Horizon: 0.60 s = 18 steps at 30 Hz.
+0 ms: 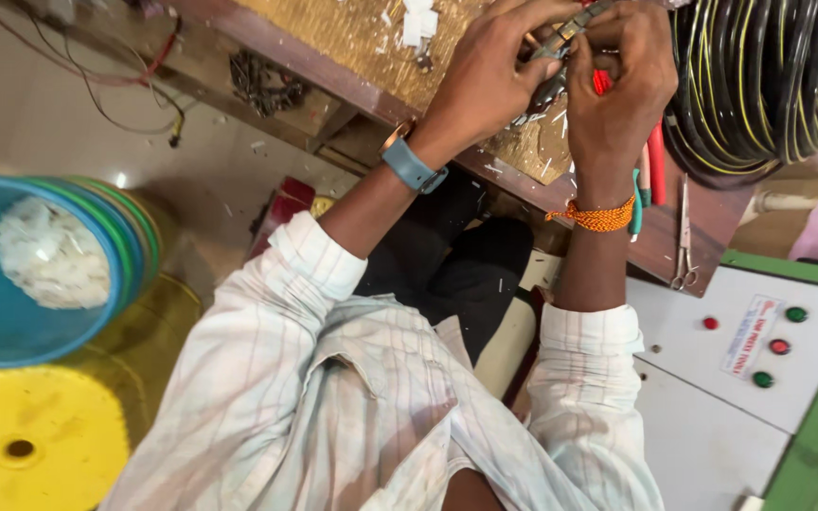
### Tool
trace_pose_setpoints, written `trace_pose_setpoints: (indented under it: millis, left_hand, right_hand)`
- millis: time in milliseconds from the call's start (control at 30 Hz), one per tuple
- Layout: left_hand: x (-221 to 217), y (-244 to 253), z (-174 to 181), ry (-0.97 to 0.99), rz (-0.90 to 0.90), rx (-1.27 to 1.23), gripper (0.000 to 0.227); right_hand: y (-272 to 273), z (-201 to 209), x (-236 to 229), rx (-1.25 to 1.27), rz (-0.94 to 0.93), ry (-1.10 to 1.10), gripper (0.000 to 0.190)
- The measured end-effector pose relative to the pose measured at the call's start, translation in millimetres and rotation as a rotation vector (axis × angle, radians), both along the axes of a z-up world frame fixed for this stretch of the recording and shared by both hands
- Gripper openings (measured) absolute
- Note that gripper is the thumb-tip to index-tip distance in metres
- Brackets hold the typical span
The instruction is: The person cuts small white plastic pieces with scissors and inserts them into the slots of a motor rotor. They repeatedly pick up pieces, cut them to size, and place them into the rotor, occasionally using pliers to adjust the components.
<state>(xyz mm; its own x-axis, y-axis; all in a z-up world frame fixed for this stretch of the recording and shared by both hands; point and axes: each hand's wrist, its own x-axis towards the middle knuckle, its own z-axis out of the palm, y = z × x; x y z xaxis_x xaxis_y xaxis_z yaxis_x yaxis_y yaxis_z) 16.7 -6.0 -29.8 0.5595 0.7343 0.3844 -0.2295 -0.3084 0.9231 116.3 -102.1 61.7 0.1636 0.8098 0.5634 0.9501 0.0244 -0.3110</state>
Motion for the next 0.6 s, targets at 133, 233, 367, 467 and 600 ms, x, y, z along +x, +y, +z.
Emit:
trace_pose_setpoints:
  millis: [133, 233, 367, 467, 600]
  left_hand:
    - [24.4, -2.8, -8.7, -0.008, 0.043, -0.036, 0.045]
    - [28.0, -3.6, -15.9, 0.02, 0.099, 0.034, 0.045]
    - [23.3, -2.3, -10.1, -0.023, 0.076, 0.091, 0.049]
    - [11.4, -0.1, 0.9, 0.003, 0.005, 0.032, 0.047]
    - [-6.0, 0.6, 14.9, -0.039, -0.062, -0.021, 0.05]
  right_hand:
    - [4.0, -0.2, 4.5, 0.058, 0.036, -0.161, 0.02]
    - [1.9, -7.8, -2.5, 0.131, 0.114, 0.055, 0.016]
    - [2.5, -12.3, 0.8, 0.144, -0.062, -0.118, 0.019]
    - [-3.9, -15.4, 4.1, 0.102, -0.105, -0.101, 0.013]
    - [-5.8, -20.2, 7.3, 0.155, -0.072, 0.091, 0.026]
